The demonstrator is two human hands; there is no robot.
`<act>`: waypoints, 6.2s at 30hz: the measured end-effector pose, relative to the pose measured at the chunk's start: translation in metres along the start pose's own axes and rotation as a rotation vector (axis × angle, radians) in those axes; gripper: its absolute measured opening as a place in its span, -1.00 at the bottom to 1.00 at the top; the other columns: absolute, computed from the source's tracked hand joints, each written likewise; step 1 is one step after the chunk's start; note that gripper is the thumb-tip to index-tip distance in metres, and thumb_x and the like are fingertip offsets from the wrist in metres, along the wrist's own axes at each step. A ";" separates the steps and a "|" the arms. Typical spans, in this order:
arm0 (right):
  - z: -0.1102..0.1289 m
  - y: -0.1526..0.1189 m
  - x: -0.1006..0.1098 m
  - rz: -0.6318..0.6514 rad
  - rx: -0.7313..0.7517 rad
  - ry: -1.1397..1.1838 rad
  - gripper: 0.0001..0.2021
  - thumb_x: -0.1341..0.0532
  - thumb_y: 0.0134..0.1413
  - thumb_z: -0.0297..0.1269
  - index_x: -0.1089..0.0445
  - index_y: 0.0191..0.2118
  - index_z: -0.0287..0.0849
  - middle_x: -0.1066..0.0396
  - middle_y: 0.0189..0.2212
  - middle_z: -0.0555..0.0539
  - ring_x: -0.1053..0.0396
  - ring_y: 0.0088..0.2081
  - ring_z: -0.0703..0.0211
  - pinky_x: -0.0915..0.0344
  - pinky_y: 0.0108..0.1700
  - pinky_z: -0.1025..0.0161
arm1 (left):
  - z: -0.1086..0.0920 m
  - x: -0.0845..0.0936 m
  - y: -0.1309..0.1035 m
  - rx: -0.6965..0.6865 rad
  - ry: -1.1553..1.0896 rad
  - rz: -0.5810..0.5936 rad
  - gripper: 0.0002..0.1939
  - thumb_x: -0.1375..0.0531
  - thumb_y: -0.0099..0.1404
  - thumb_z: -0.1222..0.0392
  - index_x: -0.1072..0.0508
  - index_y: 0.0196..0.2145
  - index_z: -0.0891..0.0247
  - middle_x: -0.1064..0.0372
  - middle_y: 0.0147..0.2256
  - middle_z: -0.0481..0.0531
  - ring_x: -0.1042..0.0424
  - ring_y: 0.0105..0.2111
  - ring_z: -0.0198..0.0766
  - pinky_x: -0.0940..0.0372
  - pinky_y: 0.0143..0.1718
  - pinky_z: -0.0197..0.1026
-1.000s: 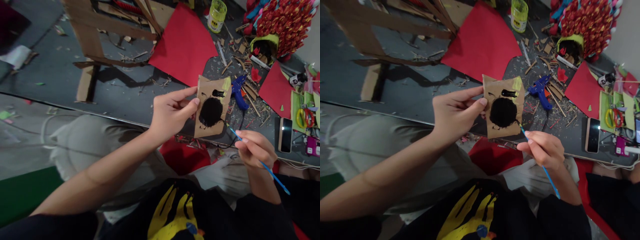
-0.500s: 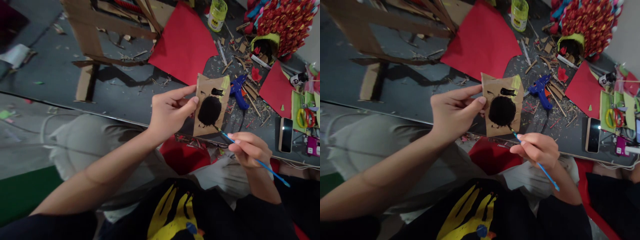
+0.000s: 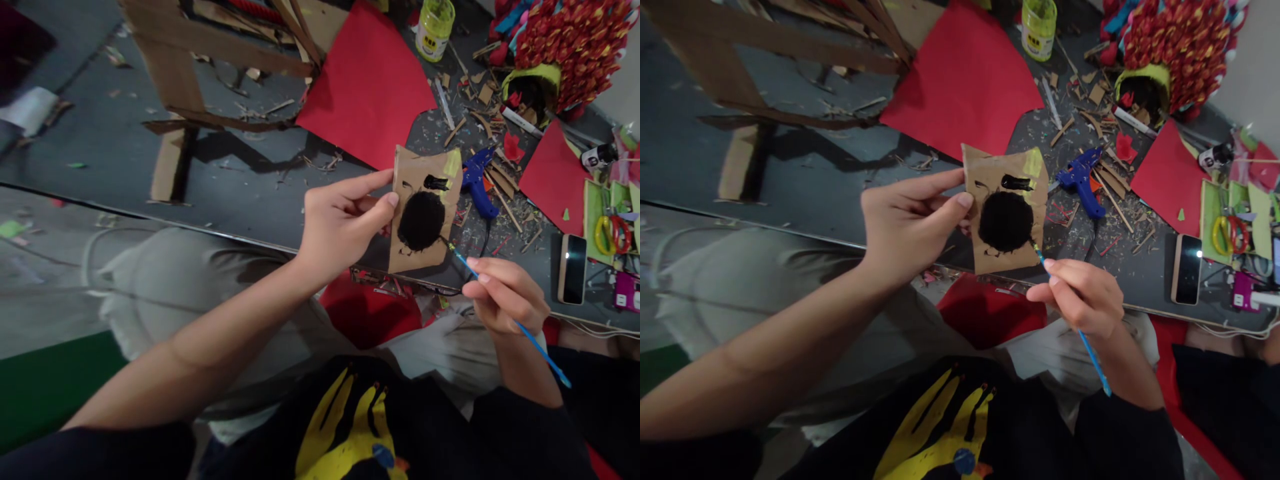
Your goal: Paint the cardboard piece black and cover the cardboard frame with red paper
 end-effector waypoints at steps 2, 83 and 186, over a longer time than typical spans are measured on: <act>-0.001 -0.001 0.000 0.009 0.013 -0.024 -0.92 -0.29 0.16 -0.36 -0.36 -0.30 -0.19 -0.57 -0.35 -0.06 -0.56 -0.33 0.25 -0.56 -0.29 0.33 | -0.002 0.000 -0.001 0.021 0.030 -0.006 -0.71 -0.29 0.23 0.10 -0.59 -0.09 0.13 -0.54 -0.50 -0.10 -0.58 -0.42 -0.20 -0.55 -0.46 -0.21; -0.009 0.005 0.011 0.039 -0.034 0.041 -0.92 -0.20 0.26 -0.29 -0.34 -0.28 -0.14 -0.54 -0.41 -0.01 -0.54 -0.39 0.24 -0.53 -0.40 0.29 | -0.013 -0.008 -0.001 0.059 0.164 0.191 -0.63 -0.24 0.16 0.08 -0.62 -0.13 0.28 -0.56 -0.49 -0.01 -0.50 -0.52 -0.30 -0.38 -0.55 -0.36; -0.005 0.009 0.005 0.218 -0.166 0.146 -0.73 -0.24 0.19 -0.44 -0.21 -0.49 -0.10 -0.54 -0.54 0.09 -0.53 -0.49 0.30 -0.46 -0.48 0.42 | -0.009 -0.012 -0.002 0.083 0.095 0.109 -0.75 -0.24 0.19 0.13 -0.61 -0.22 0.26 -0.55 -0.47 -0.02 -0.50 -0.50 -0.30 -0.41 -0.51 -0.35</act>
Point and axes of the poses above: each hand's wrist, its own y-axis towards the middle knuckle, its own x-axis out of the back of the hand, z = x × y, the point moved 3 cm from there along y, towards the middle knuckle
